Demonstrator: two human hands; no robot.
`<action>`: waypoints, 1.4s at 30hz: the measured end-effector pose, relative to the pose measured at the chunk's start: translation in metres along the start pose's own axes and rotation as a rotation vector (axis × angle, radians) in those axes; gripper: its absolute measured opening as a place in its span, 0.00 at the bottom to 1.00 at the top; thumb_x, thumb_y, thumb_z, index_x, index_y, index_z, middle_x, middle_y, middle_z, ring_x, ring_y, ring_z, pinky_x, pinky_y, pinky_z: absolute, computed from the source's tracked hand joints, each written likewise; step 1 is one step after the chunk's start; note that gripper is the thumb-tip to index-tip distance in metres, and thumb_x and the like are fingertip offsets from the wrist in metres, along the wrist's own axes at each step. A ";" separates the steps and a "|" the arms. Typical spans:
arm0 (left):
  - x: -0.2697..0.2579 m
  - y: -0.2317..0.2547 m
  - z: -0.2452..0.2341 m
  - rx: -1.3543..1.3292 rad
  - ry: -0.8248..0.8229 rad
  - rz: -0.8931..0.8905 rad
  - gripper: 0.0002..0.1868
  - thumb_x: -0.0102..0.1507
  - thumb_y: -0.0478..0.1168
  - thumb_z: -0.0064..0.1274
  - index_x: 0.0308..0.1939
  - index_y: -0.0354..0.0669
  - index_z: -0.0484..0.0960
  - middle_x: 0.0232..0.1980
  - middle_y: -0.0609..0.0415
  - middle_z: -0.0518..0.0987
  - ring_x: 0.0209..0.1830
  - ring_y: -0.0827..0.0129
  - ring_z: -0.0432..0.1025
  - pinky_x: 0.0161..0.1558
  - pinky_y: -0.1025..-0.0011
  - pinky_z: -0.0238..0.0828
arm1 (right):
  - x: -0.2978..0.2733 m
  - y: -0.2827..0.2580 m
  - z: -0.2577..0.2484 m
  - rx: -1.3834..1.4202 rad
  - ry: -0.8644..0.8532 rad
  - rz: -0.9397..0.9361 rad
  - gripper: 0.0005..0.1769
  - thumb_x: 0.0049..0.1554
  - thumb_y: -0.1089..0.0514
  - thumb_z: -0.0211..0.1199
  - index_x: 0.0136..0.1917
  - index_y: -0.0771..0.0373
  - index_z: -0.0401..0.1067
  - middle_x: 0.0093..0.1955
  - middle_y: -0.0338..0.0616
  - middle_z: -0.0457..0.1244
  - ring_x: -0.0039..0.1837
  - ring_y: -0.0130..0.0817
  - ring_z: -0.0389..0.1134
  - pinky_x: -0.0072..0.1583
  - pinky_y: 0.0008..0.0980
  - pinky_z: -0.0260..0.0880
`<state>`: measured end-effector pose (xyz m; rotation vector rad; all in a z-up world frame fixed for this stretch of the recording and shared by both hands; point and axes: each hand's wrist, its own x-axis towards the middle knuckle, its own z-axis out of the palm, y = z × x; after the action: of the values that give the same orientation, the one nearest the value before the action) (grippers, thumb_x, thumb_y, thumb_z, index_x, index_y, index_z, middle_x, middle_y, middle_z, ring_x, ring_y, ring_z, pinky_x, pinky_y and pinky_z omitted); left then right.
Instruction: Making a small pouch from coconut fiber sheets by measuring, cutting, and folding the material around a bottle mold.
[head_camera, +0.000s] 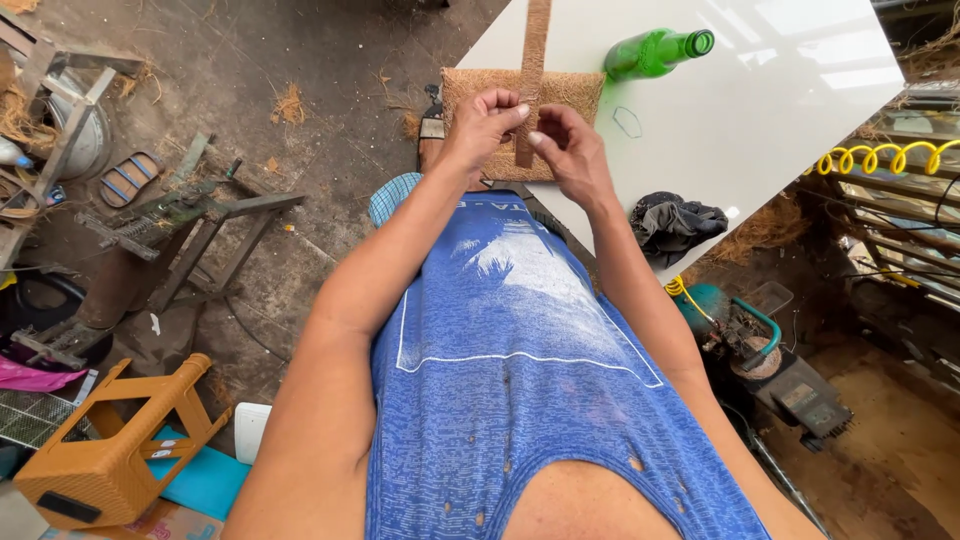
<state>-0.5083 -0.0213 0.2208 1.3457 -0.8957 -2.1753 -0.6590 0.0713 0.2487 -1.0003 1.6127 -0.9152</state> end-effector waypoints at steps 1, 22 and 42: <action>-0.001 -0.005 0.000 -0.001 0.003 0.000 0.05 0.61 0.30 0.60 0.35 0.45 0.81 0.33 0.59 0.80 0.32 0.76 0.70 0.37 0.78 0.70 | 0.001 0.003 0.004 0.000 -0.003 0.000 0.23 0.59 0.50 0.65 0.63 0.62 0.67 0.52 0.41 0.65 0.54 0.28 0.66 0.59 0.27 0.68; -0.035 0.046 0.013 1.180 -0.414 0.325 0.08 0.68 0.39 0.52 0.32 0.48 0.76 0.34 0.58 0.77 0.35 0.70 0.72 0.44 0.65 0.71 | -0.024 -0.046 -0.043 -0.100 -0.028 -0.139 0.09 0.60 0.70 0.60 0.55 0.70 0.70 0.49 0.50 0.63 0.48 0.39 0.70 0.52 0.31 0.77; 0.037 0.024 0.013 0.950 -0.277 -0.027 0.19 0.60 0.47 0.63 0.51 0.51 0.75 0.41 0.61 0.80 0.36 0.76 0.75 0.39 0.74 0.75 | 0.020 0.083 0.020 1.189 0.379 0.453 0.02 0.60 0.70 0.57 0.48 0.67 0.69 0.37 0.50 0.68 0.36 0.34 0.71 0.42 0.25 0.78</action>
<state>-0.5359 -0.0580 0.2186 1.4116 -2.2066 -2.0286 -0.6572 0.0819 0.1614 0.3603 1.1443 -1.4801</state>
